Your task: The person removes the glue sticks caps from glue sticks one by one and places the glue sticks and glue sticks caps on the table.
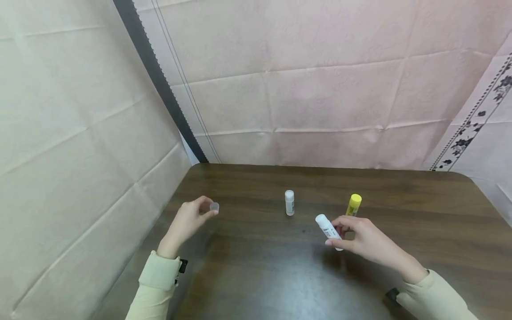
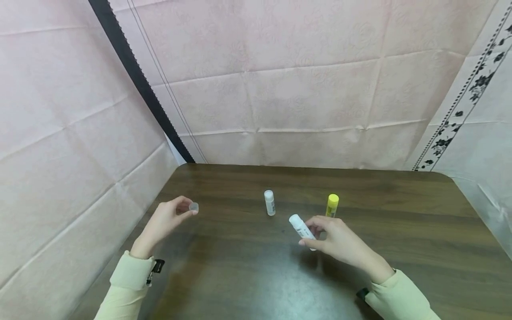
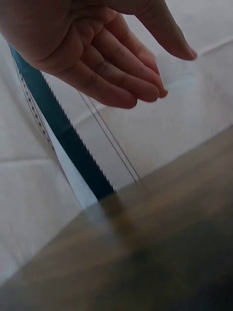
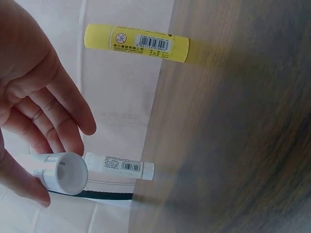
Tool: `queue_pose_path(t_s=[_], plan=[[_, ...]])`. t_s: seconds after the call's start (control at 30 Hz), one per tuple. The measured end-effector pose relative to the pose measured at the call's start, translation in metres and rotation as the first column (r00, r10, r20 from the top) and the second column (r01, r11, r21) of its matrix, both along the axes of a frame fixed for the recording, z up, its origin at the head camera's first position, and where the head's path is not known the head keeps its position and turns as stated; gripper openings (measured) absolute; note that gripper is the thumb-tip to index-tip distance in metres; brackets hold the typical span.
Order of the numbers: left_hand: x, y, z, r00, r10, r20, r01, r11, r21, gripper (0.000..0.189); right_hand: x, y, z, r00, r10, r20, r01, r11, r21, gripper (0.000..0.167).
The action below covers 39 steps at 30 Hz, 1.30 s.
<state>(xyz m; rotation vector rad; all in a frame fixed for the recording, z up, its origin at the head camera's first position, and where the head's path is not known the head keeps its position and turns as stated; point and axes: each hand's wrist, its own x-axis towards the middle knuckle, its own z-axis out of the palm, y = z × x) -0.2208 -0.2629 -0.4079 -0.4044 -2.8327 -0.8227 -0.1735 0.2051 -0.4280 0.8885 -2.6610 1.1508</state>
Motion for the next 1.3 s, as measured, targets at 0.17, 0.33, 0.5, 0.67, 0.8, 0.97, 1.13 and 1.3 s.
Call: queue_pose_path(t_s=[0.17,0.33,0.5,0.67,0.8,0.97,1.13,1.3], plan=[[0.006,-0.007,-0.026,0.994,0.022,0.103,-0.016,0.998,-0.061,0.024,-0.001,-0.004,-0.001,0.999,0.019,0.045,-0.020,1.000,0.020,0.025],[0.008,-0.001,-0.041,0.987,0.016,0.163,-0.003,0.997,-0.083,0.023,-0.001,-0.006,-0.002,0.998,0.025,0.054,-0.027,0.999,0.032,0.026],[0.007,0.004,-0.041,0.984,0.016,0.177,0.004,0.993,-0.114,0.021,-0.002,-0.005,-0.003,0.999,0.020,0.031,-0.021,0.999,0.031,0.026],[0.003,0.006,-0.040,0.982,0.013,0.189,0.018,0.986,-0.163,0.018,-0.002,-0.005,-0.003,0.999,0.021,0.032,-0.022,0.999,0.023,0.025],[0.000,0.009,-0.038,0.983,-0.010,0.184,0.043,0.983,-0.178,0.018,-0.003,-0.006,-0.004,0.999,0.023,0.036,-0.024,1.000,0.016,0.025],[-0.002,0.012,-0.037,0.983,-0.023,0.182,0.055,0.983,-0.173,0.018,-0.003,-0.007,-0.004,0.999,0.026,0.037,-0.026,0.999,0.019,0.025],[-0.004,0.013,-0.039,0.984,-0.020,0.179,0.052,0.983,-0.175,0.019,-0.003,-0.007,-0.005,0.999,0.022,0.032,-0.023,0.999,0.032,0.026],[-0.005,0.014,-0.041,0.981,-0.016,0.194,0.051,0.983,-0.178,0.020,-0.004,-0.007,-0.006,0.999,0.020,0.034,-0.022,0.999,0.037,0.026]])
